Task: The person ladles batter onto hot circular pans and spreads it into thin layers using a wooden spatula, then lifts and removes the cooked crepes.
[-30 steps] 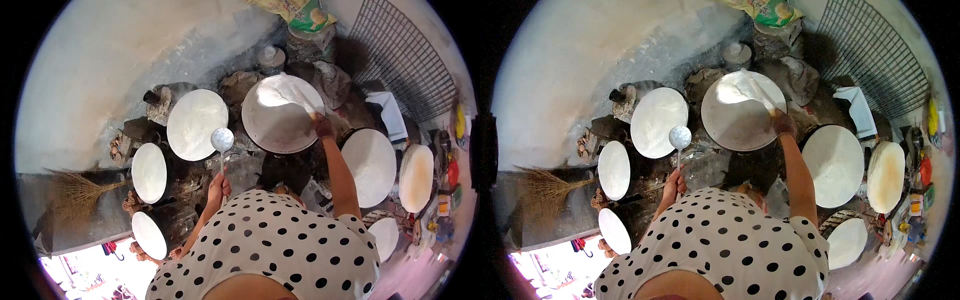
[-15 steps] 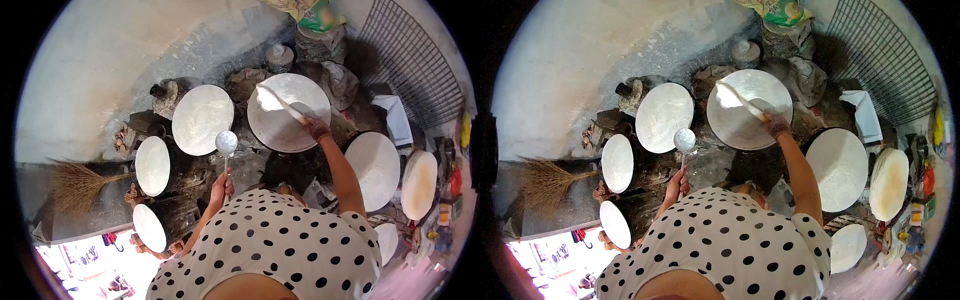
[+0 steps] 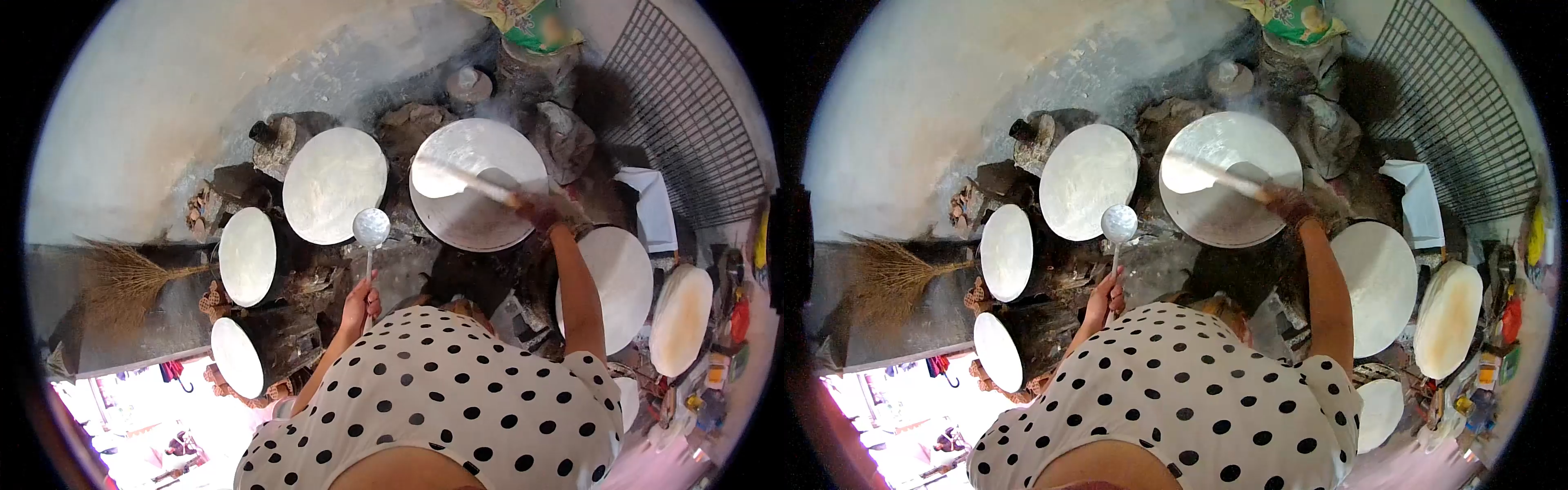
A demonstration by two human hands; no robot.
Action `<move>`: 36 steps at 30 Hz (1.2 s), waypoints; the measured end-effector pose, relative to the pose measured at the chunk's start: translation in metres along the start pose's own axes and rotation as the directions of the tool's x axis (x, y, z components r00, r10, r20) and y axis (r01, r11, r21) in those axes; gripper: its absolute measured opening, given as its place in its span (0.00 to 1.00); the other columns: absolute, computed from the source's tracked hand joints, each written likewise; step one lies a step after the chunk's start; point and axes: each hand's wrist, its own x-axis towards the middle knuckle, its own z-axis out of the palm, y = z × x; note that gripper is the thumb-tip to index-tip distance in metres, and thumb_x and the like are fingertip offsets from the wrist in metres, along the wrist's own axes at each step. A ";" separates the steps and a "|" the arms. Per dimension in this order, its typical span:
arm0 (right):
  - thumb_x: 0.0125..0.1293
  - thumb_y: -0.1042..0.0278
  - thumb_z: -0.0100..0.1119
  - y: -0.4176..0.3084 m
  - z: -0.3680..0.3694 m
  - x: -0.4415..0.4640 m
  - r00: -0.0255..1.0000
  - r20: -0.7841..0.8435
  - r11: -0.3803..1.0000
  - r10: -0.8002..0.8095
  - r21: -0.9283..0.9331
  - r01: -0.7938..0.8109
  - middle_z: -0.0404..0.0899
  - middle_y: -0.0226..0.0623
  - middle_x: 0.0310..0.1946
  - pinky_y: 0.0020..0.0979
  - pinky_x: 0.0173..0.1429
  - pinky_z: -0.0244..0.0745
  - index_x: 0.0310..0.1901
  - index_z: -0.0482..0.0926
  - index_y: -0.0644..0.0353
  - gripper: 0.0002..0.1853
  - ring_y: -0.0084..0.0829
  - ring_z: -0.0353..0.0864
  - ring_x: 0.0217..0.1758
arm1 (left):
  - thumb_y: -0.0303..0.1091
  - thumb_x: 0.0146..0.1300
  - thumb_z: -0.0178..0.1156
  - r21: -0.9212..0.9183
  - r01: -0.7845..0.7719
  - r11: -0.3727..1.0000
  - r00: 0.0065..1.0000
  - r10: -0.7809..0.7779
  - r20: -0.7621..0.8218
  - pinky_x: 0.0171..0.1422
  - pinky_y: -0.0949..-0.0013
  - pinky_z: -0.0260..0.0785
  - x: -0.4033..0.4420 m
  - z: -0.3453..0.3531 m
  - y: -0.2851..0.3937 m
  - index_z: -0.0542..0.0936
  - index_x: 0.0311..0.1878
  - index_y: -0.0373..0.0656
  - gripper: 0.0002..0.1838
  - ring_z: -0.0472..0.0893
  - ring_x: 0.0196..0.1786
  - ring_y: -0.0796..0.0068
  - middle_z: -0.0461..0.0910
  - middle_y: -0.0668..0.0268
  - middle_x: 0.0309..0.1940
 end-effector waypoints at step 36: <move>0.67 0.59 0.51 0.005 0.093 -0.088 0.820 -0.441 0.719 -0.365 -0.693 -0.053 0.80 0.39 0.48 0.39 0.53 0.76 0.56 0.75 0.52 0.18 0.39 0.80 0.48 | 0.39 0.73 0.45 -0.173 0.121 0.978 0.985 -0.140 -0.102 0.20 0.76 0.56 -0.050 -0.024 -0.056 0.68 0.62 0.46 0.17 0.61 0.16 0.84 0.64 0.75 0.21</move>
